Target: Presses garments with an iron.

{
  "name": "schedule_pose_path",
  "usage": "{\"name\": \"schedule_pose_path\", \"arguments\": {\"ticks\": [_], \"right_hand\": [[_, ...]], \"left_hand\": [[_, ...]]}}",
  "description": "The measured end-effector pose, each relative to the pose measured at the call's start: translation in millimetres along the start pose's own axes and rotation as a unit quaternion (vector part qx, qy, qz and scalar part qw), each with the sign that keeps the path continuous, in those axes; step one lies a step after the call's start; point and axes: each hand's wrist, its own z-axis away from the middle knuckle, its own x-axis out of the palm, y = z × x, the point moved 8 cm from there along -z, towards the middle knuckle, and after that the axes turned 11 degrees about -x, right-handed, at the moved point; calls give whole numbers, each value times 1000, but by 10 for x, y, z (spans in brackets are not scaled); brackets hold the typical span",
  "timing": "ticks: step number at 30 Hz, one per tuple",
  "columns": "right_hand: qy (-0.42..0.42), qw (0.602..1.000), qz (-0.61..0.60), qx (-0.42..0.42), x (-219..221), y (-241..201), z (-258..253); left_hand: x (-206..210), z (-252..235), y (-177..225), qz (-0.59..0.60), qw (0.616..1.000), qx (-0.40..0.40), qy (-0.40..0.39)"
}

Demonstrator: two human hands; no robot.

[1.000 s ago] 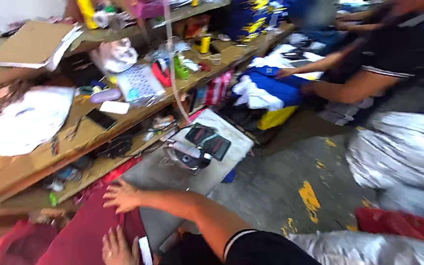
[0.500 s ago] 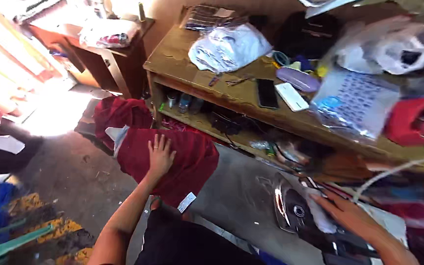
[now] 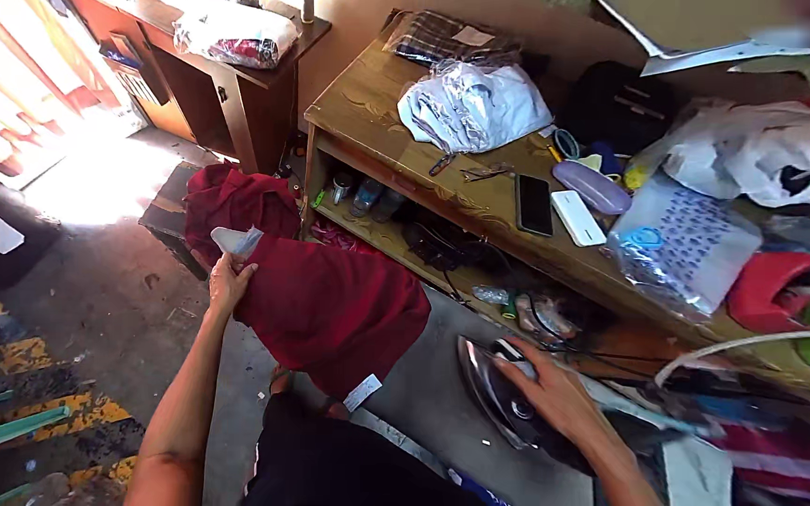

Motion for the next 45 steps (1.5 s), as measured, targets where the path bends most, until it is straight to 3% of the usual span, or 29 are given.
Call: {"name": "schedule_pose_path", "arguments": {"ticks": [4, 8, 11, 13, 18, 24, 32, 38, 42, 45], "right_hand": [[-69, 986, 20, -153, 57, -1440, -602], [-140, 951, 28, -274, 463, -2809, -1188], [-195, 916, 75, -343, 924, -3589, -1515], [-213, 904, 111, -353, 1170, -3884, -1704], [-137, 942, 84, -294, 1203, -3904, -2162], [-168, 916, 74, -356, 1134, -3952, -2217], [-108, 964, 0, -242, 1016, -3677, -2759], [-187, 907, 109, -362, 1168, -3676, -2038], [-248, 889, 118, -367, 1338, -3547, -1578], [-258, 898, 100, -341, 1291, -3303, -1410]], "left_hand": [[45, -185, -107, 74, 995, -6, -67], [94, -252, -196, 136, 984, -24, -116], [105, -286, -206, 168, 972, -41, -156], [113, -317, -217, 182, 966, -46, -178], [135, -352, -267, 216, 954, -41, -203], [162, -370, -297, 259, 936, -36, -236], [187, -389, -323, 270, 935, -26, -228], [189, -404, -319, 252, 943, -44, -214], [65, -317, -139, 94, 988, -12, -119], [47, -237, 63, 5, 997, 27, -73]]}}
